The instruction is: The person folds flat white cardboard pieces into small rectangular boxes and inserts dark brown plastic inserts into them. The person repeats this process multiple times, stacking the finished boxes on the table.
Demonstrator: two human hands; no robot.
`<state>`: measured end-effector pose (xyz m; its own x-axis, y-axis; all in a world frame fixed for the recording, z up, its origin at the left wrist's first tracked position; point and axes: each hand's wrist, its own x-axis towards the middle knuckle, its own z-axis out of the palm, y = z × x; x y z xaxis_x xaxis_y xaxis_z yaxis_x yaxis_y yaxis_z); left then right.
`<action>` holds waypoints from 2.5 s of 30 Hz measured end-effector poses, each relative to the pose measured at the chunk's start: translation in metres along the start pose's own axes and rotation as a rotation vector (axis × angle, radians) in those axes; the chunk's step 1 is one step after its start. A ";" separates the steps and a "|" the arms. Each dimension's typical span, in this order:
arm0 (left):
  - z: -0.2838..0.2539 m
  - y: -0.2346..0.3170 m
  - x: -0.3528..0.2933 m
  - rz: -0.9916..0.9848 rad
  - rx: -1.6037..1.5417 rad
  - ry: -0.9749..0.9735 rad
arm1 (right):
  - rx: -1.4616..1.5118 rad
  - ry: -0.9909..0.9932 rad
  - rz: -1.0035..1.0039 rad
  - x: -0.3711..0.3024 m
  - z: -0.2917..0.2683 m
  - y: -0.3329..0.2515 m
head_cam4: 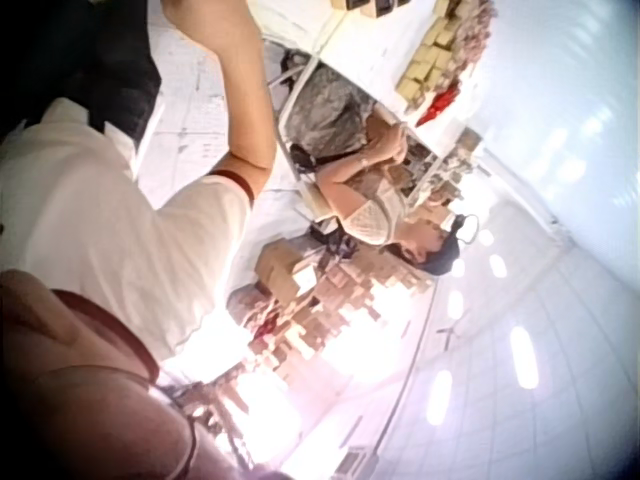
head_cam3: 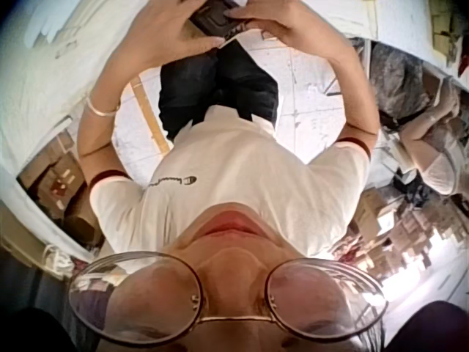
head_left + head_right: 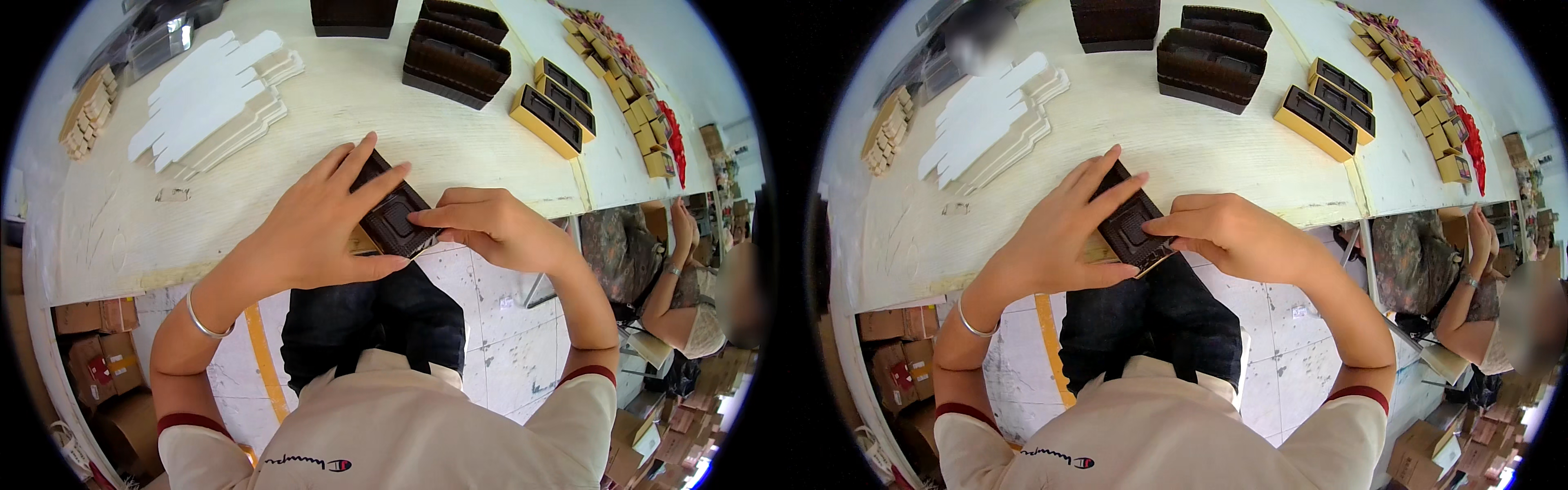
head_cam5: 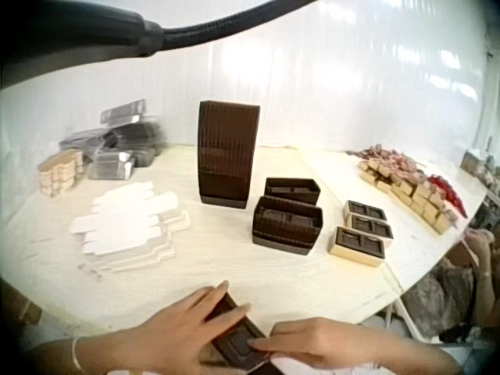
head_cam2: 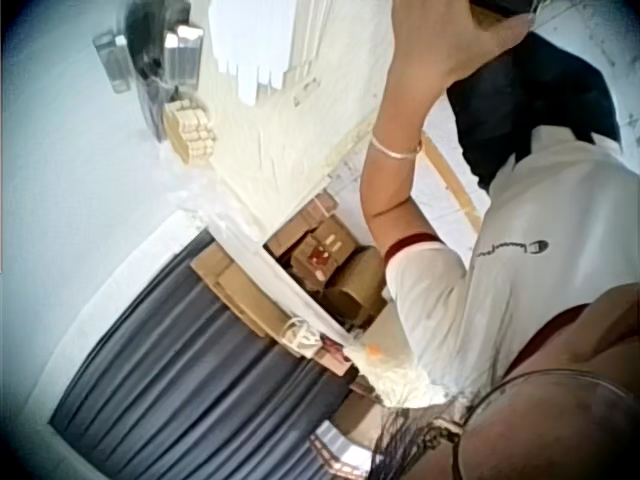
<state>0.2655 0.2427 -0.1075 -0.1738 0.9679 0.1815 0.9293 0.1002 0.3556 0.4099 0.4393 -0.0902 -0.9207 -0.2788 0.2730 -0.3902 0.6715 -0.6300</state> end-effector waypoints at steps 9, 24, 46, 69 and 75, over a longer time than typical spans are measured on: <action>0.004 0.002 0.001 0.009 0.208 -0.023 | -0.385 -0.103 -0.041 0.003 0.000 0.000; 0.003 0.004 -0.005 0.112 -0.059 0.012 | -0.423 0.395 0.147 -0.032 0.045 0.001; -0.006 0.017 0.005 0.106 -0.257 0.332 | -0.289 0.539 0.216 -0.072 0.024 0.024; -0.117 0.069 -0.083 0.886 -1.522 0.271 | -0.513 0.334 -0.193 0.111 0.043 0.025; -0.095 0.034 -0.099 1.040 -1.461 0.306 | -0.362 0.074 -0.136 0.215 0.064 0.046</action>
<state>0.2834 0.1282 -0.0265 0.0219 0.4091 0.9122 -0.2848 -0.8721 0.3979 0.1939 0.3666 -0.1066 -0.8525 -0.3410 0.3962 -0.4687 0.8343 -0.2904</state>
